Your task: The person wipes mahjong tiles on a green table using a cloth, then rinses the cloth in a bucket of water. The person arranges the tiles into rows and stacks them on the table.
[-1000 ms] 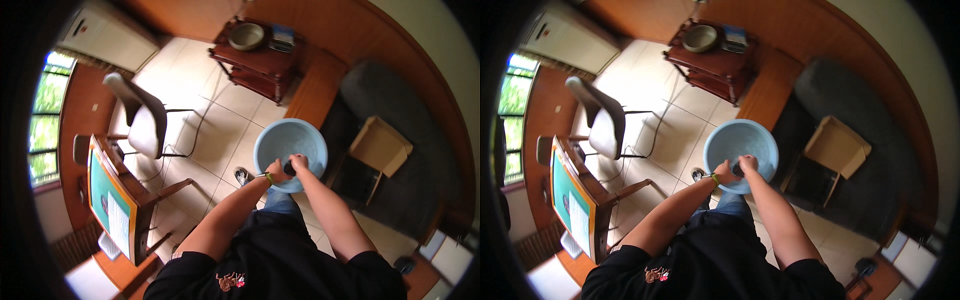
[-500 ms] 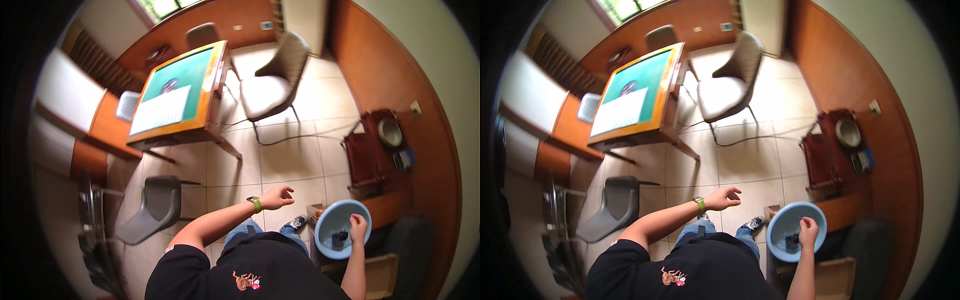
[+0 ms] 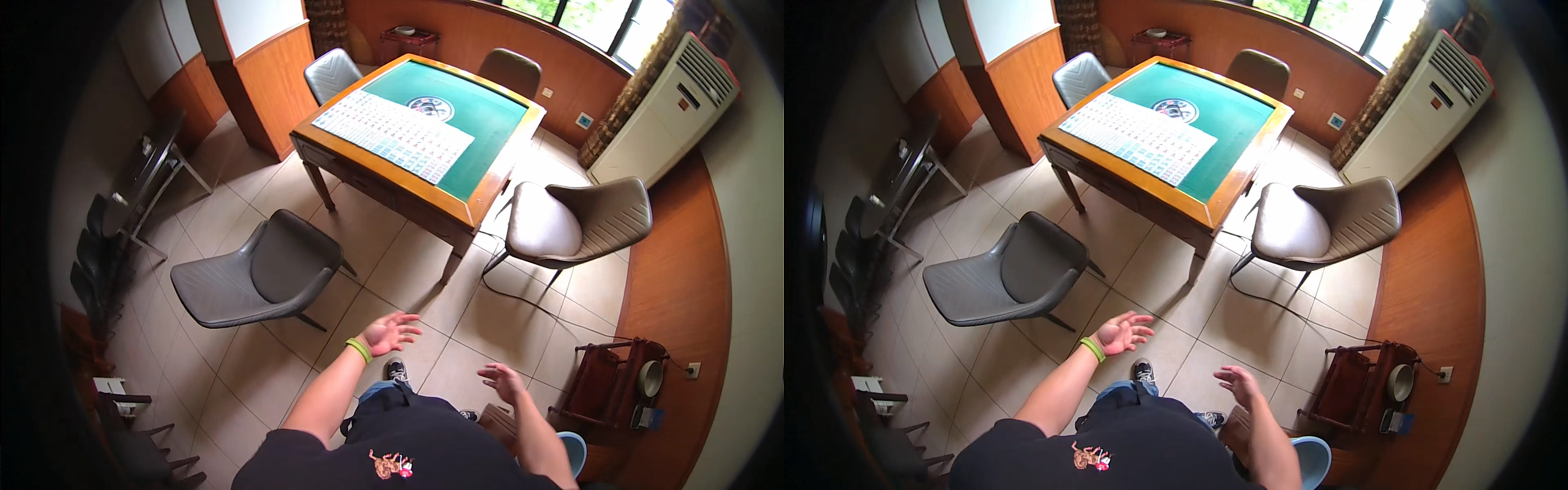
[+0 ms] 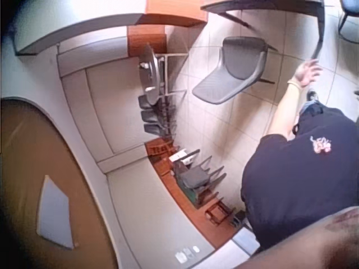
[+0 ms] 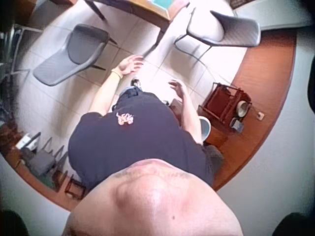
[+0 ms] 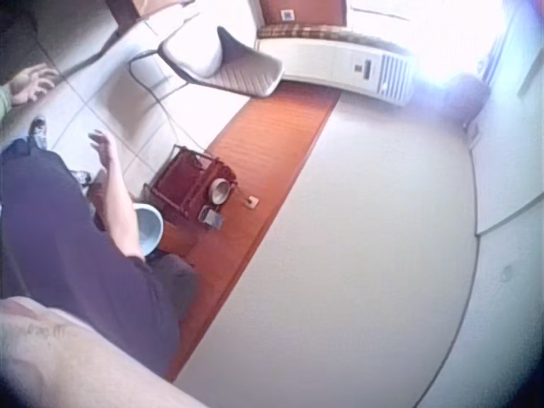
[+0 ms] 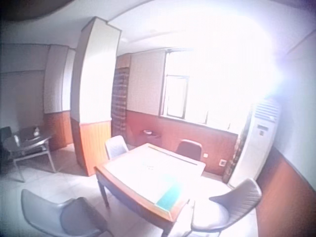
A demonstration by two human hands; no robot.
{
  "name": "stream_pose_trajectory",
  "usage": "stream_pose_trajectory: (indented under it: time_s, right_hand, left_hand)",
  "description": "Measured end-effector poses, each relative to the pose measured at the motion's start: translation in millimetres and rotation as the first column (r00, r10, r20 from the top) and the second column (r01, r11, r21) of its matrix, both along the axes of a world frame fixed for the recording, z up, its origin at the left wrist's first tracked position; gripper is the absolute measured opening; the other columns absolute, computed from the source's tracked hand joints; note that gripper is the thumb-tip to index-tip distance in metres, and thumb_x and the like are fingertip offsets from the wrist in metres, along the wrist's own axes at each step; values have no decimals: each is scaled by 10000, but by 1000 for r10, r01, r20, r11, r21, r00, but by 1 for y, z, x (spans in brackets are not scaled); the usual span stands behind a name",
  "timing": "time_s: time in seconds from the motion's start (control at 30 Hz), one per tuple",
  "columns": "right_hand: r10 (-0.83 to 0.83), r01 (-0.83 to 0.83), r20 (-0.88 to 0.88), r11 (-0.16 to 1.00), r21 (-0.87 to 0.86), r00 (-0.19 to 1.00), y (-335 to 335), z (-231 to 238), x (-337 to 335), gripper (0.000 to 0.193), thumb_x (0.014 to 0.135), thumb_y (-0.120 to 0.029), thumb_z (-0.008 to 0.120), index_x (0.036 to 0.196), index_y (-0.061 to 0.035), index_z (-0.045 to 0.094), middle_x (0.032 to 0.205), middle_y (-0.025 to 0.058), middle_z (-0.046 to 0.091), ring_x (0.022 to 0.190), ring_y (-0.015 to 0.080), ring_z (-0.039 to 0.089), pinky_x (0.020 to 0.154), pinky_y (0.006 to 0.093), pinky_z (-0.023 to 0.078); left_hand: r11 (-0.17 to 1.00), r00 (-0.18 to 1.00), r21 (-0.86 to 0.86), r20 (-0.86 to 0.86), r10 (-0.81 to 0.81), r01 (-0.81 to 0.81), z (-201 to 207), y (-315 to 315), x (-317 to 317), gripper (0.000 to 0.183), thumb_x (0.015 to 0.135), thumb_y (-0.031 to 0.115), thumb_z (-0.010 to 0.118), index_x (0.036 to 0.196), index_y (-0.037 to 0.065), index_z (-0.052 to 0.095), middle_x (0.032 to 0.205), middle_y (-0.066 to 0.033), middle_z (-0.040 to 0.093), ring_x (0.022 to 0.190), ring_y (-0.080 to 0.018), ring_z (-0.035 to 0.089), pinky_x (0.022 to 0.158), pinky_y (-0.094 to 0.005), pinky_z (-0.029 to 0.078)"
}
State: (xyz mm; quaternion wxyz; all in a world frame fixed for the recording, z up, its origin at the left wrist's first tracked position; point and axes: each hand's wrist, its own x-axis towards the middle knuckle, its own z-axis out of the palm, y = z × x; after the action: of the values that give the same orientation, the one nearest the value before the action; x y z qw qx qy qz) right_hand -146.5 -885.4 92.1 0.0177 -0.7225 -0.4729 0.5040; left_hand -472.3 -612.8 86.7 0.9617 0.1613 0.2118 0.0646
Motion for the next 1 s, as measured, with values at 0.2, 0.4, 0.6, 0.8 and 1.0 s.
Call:
stream_pose_trajectory:
  time_s: [0.2, 0.4, 0.6, 0.8, 1.0]
  right_hand:
    - [113, -253, 307, 847, 467, 945, 118, -14, -64, 388, 888, -326, 726, 1241, -164, 732, 1484, 128, 565, 1464, 316, 408, 1189, 606, 278]
    - [-41, -2, 68, 845, 535, 997, 237, 58, -65, 308, 872, -239, 745, 1133, -74, 748, 1088, 159, 731, 1007, 324, 700, 902, 405, 562]
    - [270, -314, 186, 908, 277, 945, 298, 47, 1, 374, 867, -311, 731, 1160, -77, 732, 1124, 172, 728, 1066, 357, 677, 953, 439, 542]
    - [221, -300, 311, 925, 232, 924, 424, 34, 90, 450, 825, -335, 770, 1217, -119, 725, 1127, 171, 740, 1075, 350, 691, 949, 446, 556]
    - [149, -344, 447, 852, 395, 882, 592, 85, 177, 470, 783, -261, 830, 1194, -69, 710, 1148, 184, 721, 1082, 367, 685, 923, 464, 565]
  left_hand:
    - [473, 76, 180, -970, 230, 862, -38, 10, -105, 709, 789, 402, 698, 1430, 121, 581, 1518, -242, 485, 1497, -417, 317, 1193, -654, 271]
    - [600, 138, 341, -924, 358, 724, -83, 58, -171, 657, 821, 380, 723, 1353, 11, 614, 1343, -253, 638, 1278, -362, 605, 1089, -430, 481]
    - [592, 321, 525, -848, 421, 612, -87, 127, -149, 559, 892, 357, 751, 1304, -1, 633, 1156, -194, 740, 1105, -313, 703, 977, -400, 540]
    - [578, 219, 441, -883, 414, 686, -104, 196, -177, 512, 906, 349, 743, 1258, -15, 668, 1165, -195, 736, 1075, -292, 710, 950, -385, 544]
    - [644, 28, 229, -952, 306, 730, -107, 288, -212, 419, 837, 383, 746, 1077, 40, 758, 1096, -176, 754, 1067, -311, 711, 976, -403, 534]
